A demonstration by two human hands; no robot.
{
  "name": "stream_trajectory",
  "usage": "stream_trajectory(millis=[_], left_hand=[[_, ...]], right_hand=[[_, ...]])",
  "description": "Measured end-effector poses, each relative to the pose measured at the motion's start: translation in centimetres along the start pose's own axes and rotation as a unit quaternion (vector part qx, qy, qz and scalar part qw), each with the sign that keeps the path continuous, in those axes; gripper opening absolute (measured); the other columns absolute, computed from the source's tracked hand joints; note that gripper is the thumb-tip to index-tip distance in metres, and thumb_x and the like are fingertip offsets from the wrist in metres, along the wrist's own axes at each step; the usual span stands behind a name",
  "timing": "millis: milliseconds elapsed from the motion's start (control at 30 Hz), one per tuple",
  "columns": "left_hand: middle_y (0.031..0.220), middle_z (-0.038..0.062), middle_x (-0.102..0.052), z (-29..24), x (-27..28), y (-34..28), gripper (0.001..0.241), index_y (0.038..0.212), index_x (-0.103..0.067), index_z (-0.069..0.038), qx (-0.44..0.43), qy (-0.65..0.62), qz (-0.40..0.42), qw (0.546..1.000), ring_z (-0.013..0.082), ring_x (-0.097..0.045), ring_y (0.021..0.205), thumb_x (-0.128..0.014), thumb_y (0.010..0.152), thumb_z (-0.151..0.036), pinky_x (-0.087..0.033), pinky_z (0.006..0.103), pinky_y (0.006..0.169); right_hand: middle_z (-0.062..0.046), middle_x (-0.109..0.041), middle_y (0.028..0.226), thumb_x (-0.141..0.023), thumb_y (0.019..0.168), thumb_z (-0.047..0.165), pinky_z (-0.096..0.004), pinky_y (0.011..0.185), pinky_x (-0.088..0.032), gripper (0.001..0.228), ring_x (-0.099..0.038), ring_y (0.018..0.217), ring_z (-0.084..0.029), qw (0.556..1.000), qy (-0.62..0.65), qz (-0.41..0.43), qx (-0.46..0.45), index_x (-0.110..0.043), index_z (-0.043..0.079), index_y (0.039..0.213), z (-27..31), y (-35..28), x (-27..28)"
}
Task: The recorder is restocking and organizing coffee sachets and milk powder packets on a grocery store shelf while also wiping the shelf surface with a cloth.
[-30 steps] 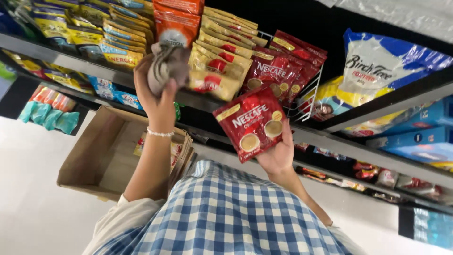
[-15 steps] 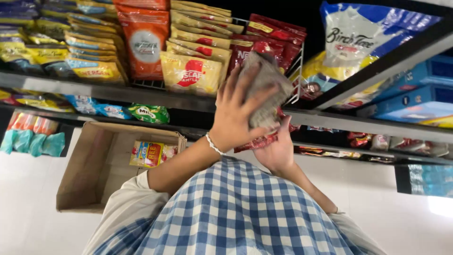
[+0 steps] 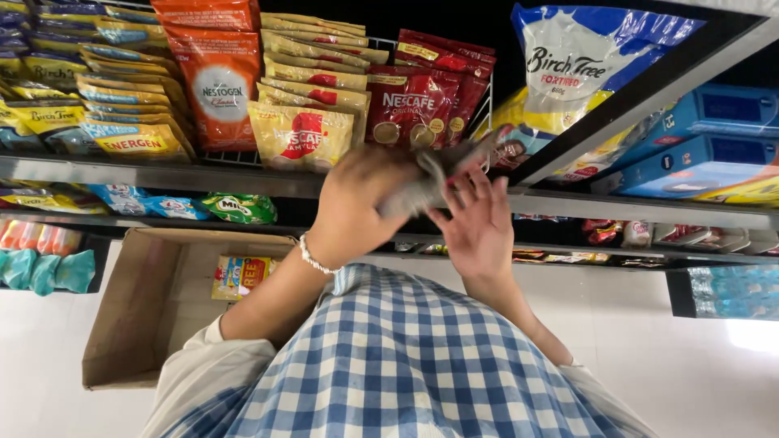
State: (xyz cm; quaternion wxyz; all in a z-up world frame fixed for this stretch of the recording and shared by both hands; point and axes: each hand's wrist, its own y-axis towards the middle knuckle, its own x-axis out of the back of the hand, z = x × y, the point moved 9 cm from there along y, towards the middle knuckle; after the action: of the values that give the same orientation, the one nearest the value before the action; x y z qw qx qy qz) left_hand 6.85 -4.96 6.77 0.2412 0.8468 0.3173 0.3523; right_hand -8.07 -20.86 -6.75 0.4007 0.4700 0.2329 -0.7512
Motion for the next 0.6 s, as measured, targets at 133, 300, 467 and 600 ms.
stream_trajectory(millis=[133, 300, 467, 600], left_hand=[[0.124, 0.004, -0.071, -4.7, -0.2, -0.6, 0.05, 0.12, -0.07, -0.019, -0.194, 0.09, 0.082, 0.973, 0.0297, -0.067, 0.117, -0.084, 0.072, -0.023, -0.054, 0.0467, 0.104], [0.148, 0.007, -0.058, -4.7, 1.4, -1.4, 0.059, 0.137, -0.06, -0.019, -0.184, -0.094, 0.064, 0.976, 0.0321, -0.059, 0.136, -0.081, 0.089, -0.046, -0.046, 0.047, 0.116], [0.16, 0.009, -0.043, -5.6, -2.5, -1.2, 0.071, 0.146, -0.056, -0.031, -0.131, 0.063, 0.031, 0.989, 0.0392, -0.038, 0.149, -0.069, 0.086, -0.067, -0.031, 0.0574, 0.12], [0.163, 0.012, -0.038, -3.2, -3.1, -1.4, 0.073, 0.149, -0.053, -0.034, -0.083, 0.169, -0.014, 0.982, 0.0412, -0.031, 0.153, -0.062, 0.086, -0.071, -0.027, 0.0613, 0.122]], right_hand=[[-0.005, -0.066, 0.13, -0.048, 0.107, 0.055, -0.042, 0.105, -0.051, 0.049, -0.063, 0.121, -0.023, 0.998, -0.043, -0.038, -0.028, -0.056, 0.015, 0.133, -0.7, 0.1, -5.2], [-0.011, -0.053, 0.133, -0.047, 0.109, 0.06, -0.041, 0.104, -0.042, 0.068, -0.052, 0.117, -0.027, 0.992, -0.119, -0.008, 0.037, -0.043, 0.014, 0.159, 0.1, 0.9, -2.1], [-0.015, -0.053, 0.152, -0.049, 0.108, 0.059, -0.048, 0.121, -0.038, 0.075, -0.052, 0.137, -0.031, 0.996, 0.004, 0.08, -0.048, -0.04, 0.005, 0.159, -3.0, -0.1, -4.8], [-0.019, -0.047, 0.157, -0.055, 0.105, 0.056, -0.056, 0.121, -0.036, 0.079, -0.047, 0.144, -0.036, 0.992, -0.007, 0.04, -0.123, -0.035, 0.005, 0.162, -5.8, -1.9, -2.6]])
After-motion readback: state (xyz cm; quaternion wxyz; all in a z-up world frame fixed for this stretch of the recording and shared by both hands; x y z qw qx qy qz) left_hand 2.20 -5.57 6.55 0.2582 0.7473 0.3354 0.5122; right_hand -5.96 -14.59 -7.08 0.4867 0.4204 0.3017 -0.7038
